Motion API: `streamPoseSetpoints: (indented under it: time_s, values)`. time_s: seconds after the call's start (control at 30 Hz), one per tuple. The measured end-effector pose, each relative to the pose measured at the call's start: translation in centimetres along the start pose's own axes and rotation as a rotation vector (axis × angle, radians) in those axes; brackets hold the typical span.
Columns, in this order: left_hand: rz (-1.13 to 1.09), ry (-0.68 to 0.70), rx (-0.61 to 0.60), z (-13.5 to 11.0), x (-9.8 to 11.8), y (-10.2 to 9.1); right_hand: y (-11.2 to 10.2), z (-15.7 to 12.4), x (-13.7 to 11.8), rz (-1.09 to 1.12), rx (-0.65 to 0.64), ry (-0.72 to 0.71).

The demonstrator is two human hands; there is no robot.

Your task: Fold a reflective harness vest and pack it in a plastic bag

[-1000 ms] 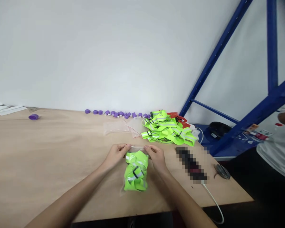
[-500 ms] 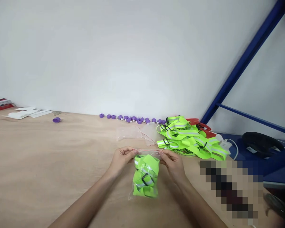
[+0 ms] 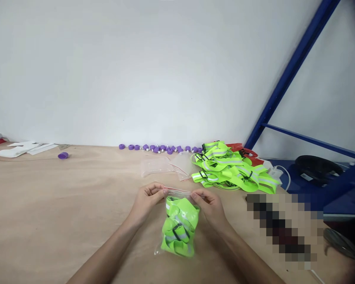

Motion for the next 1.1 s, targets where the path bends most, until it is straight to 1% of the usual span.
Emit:
streamPoseSetpoints:
  time_s: [0.07,0.1,0.23,0.3,0.4,0.43,0.5,0.53,0.57,0.6,0.67,0.7,0.77,0.8,0.83,0.87,0.9,0.93,0.97,1.03,1.1]
  values:
    - [-0.017,-0.038,-0.024,0.2,-0.2,-0.1,-0.3,0.1,-0.2,0.008,0.024,-0.001]
    - [-0.011,-0.031,-0.025,0.2,-0.2,-0.1,-0.4,0.2,-0.4,0.016,0.010,0.011]
    - [0.039,0.058,-0.024,0.1,-0.1,0.0,-0.1,0.3,-0.7,0.076,-0.173,0.108]
    - [0.049,0.043,-0.080,-0.1,-0.3,0.6,0.3,-0.1,-0.7,0.095,-0.209,0.128]
    - [0.062,0.002,-0.186,-0.5,-0.6,1.6,1.0,-0.9,-0.4,0.079,-0.192,0.110]
    - [0.071,0.008,-0.194,-0.6,-0.5,1.8,1.1,-1.0,-0.3,0.065,-0.202,0.102]
    - [0.116,0.052,-0.151,-0.8,0.2,1.3,0.7,-0.4,-0.5,0.027,-0.257,0.065]
    - [0.153,0.085,-0.114,-1.0,0.9,0.7,0.1,0.4,-0.8,-0.024,-0.272,0.024]
    - [0.201,0.116,-0.076,-1.1,2.0,-0.1,-1.0,1.6,-1.2,-0.126,-0.259,-0.030]
    - [0.257,0.148,-0.037,-1.1,3.4,-1.3,-2.5,3.2,-1.8,-0.254,-0.209,-0.094]
    - [0.360,0.200,0.062,-1.0,6.7,-4.1,-6.3,7.2,-3.3,-0.711,0.032,-0.204]
    - [0.385,0.230,0.134,-0.8,8.5,-5.8,-8.1,9.2,-3.8,-0.794,0.106,-0.211]
    - [0.376,0.326,0.333,0.0,11.5,-9.2,-11.2,13.0,-4.5,-0.863,0.171,-0.208]
    - [0.393,0.384,0.449,0.5,12.6,-10.7,-12.3,14.5,-4.4,-0.894,0.178,-0.176]
    - [0.445,0.424,0.551,1.2,13.1,-12.1,-13.1,15.7,-4.3,-0.907,0.183,-0.139]
    - [0.519,0.445,0.627,1.9,13.1,-13.2,-13.6,16.6,-4.0,-0.912,0.185,-0.103]
    - [0.607,0.452,0.670,2.8,12.5,-14.1,-14.0,17.3,-3.9,-0.905,0.191,-0.069]
    - [0.675,0.445,0.679,3.7,11.5,-14.9,-14.2,17.8,-3.9,-0.889,0.204,-0.043]
    - [0.725,0.428,0.656,4.6,10.2,-15.5,-14.4,18.3,-4.2,-0.866,0.223,-0.023]
    - [0.833,0.373,0.511,6.4,7.5,-16.5,-14.9,19.4,-6.0,-0.809,0.278,0.003]
    - [0.882,0.330,0.372,7.7,5.7,-17.2,-15.6,20.9,-9.6,-0.735,0.343,0.006]
Point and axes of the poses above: each hand's wrist, its own z-axis towards the middle knuckle, its own y-axis out of the palm, x = y × z, the point moved 3 cm from there along z, towards the middle knuckle, and after that the axes turned 2 degrees about -y, right-handed, at the moved point
